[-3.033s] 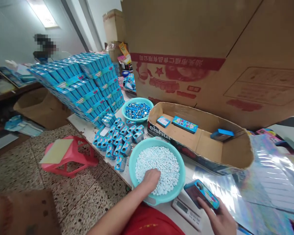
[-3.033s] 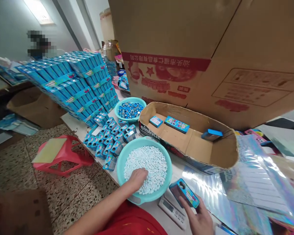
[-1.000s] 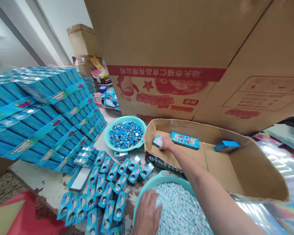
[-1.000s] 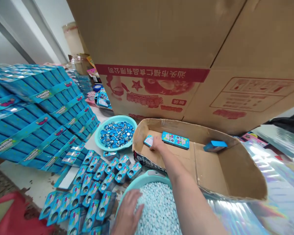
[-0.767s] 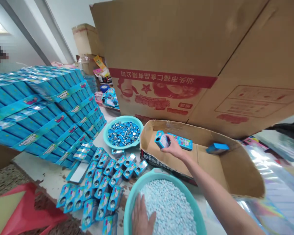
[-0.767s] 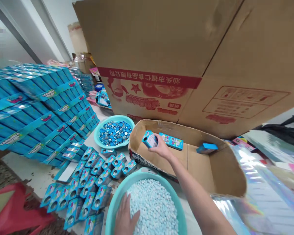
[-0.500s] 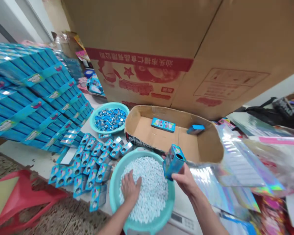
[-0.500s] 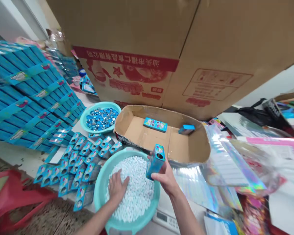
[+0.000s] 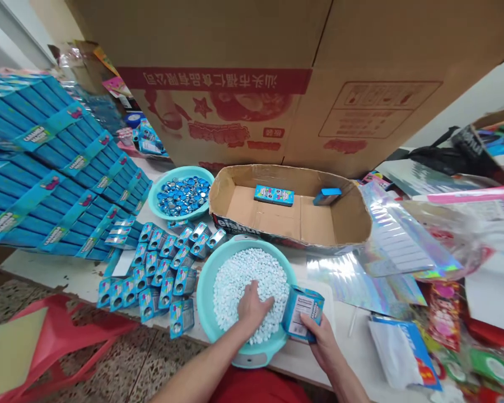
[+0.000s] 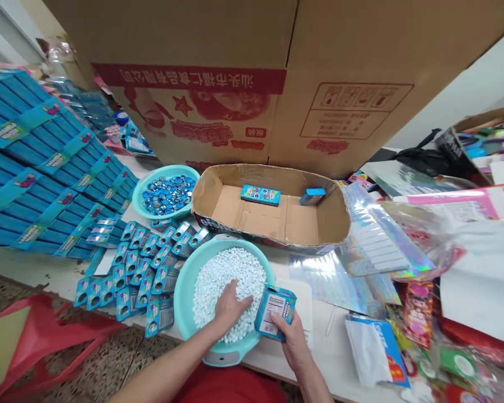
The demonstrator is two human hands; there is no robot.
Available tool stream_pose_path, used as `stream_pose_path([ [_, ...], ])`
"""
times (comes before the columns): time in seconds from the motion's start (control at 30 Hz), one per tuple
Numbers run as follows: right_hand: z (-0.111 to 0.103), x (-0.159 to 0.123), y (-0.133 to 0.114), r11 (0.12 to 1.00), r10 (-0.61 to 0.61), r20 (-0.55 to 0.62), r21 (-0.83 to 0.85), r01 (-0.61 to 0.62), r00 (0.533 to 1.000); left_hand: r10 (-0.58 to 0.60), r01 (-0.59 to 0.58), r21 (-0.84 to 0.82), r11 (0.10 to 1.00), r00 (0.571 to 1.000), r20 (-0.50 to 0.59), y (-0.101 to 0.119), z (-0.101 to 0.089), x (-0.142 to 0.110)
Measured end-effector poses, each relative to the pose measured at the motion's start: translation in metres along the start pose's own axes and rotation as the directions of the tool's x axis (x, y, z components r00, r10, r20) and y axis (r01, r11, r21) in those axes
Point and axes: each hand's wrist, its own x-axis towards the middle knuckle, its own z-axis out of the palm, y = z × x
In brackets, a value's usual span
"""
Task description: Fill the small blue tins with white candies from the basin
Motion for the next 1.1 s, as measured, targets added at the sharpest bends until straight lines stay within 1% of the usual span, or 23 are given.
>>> stream_pose_path([
  [0.03,0.003,-0.002,-0.002,1.000,0.005,-0.023,0.011,-0.005,1.000,0.037,-0.036,-0.064,0.997,0.999,0.016,-0.001,0.001,0.001],
  [0.07,0.006,-0.004,-0.004,1.000,0.011,-0.046,0.028,-0.009,0.999,0.061,-0.054,-0.182,0.982,0.998,0.034,-0.003,0.001,0.002],
  [0.1,0.009,-0.007,-0.006,0.999,0.013,-0.073,0.046,-0.010,0.997,0.067,-0.047,-0.331,0.942,0.996,0.050,-0.006,0.001,0.004],
  [0.13,0.012,-0.010,-0.008,0.998,0.011,-0.096,0.062,-0.005,0.995,0.063,-0.024,-0.474,0.880,0.996,0.066,-0.010,-0.002,0.005],
  [0.17,0.015,-0.013,-0.009,0.998,0.002,-0.110,0.070,0.006,0.994,0.048,0.023,-0.621,0.784,0.994,0.097,-0.013,-0.005,0.007],
  [0.2,0.019,-0.016,-0.010,0.997,-0.017,-0.114,0.068,0.025,0.993,0.033,0.085,-0.744,0.663,0.989,0.143,-0.017,-0.010,0.008],
  [0.23,0.022,-0.020,-0.012,0.997,-0.050,-0.109,0.052,0.056,0.993,0.032,0.148,-0.827,0.543,0.980,0.197,-0.021,-0.016,0.011],
  [0.27,0.026,-0.023,-0.013,0.995,-0.094,-0.102,0.024,0.097,0.990,0.048,0.201,-0.874,0.443,0.968,0.247,-0.024,-0.023,0.013],
  [0.3,0.030,-0.025,-0.014,0.990,-0.143,-0.096,-0.013,0.143,0.985,0.075,0.247,-0.898,0.365,0.953,0.293,-0.026,-0.030,0.016],
  [0.33,0.033,-0.026,-0.015,0.981,-0.192,-0.092,-0.060,0.187,0.977,0.102,0.292,-0.911,0.292,0.938,0.333,-0.027,-0.036,0.019],
  [0.37,0.037,-0.027,-0.016,0.968,-0.234,-0.091,-0.118,0.223,0.968,0.123,0.323,-0.914,0.245,0.925,0.360,-0.026,-0.043,0.021],
  [0.47,0.045,-0.024,-0.017,0.904,-0.312,-0.077,-0.332,0.270,0.947,0.151,0.354,-0.918,0.178,0.912,0.381,-0.018,-0.060,0.026],
  [0.53,0.051,-0.020,-0.014,0.818,-0.380,-0.050,-0.485,0.310,0.924,0.169,0.333,-0.935,0.125,0.921,0.351,-0.007,-0.070,0.022],
  [0.6,0.058,-0.015,-0.009,0.705,-0.466,0.004,-0.603,0.374,0.885,0.223,0.266,-0.962,0.066,0.936,0.274,0.007,-0.079,0.013],
  [0.67,0.067,-0.011,-0.003,0.599,-0.527,0.081,-0.671,0.437,0.846,0.272,0.164,-0.986,0.012,0.949,0.161,0.021,-0.086,0.002],
  [0.7,0.072,-0.009,-0.002,0.558,-0.540,0.121,-0.690,0.462,0.833,0.273,0.110,-0.994,-0.004,0.956,0.105,0.027,-0.088,-0.004],
  [0.77,0.081,-0.007,-0.001,0.499,-0.545,0.188,-0.710,0.496,0.817,0.225,0.013,-1.000,-0.014,0.974,0.009,0.036,-0.092,-0.011],
  [0.83,0.086,-0.005,-0.005,0.463,-0.547,0.233,-0.715,0.523,0.804,0.173,-0.064,-0.998,-0.008,0.983,-0.064,0.041,-0.093,-0.014],
  [0.93,0.088,-0.002,-0.014,0.429,-0.547,0.283,-0.713,0.554,0.788,0.139,-0.122,-0.993,-0.006,0.983,-0.121,0.042,-0.096,-0.012],
  [1.0,0.088,0.001,-0.019,0.420,-0.535,0.295,-0.720,0.552,0.792,0.128,-0.123,-0.992,0.003,0.984,-0.122,0.042,-0.099,-0.011],
  [1.1,0.087,0.004,-0.022,0.433,-0.509,0.289,-0.729,0.531,0.811,0.107,-0.105,-0.994,0.033,0.989,-0.101,0.042,-0.101,-0.010],
])
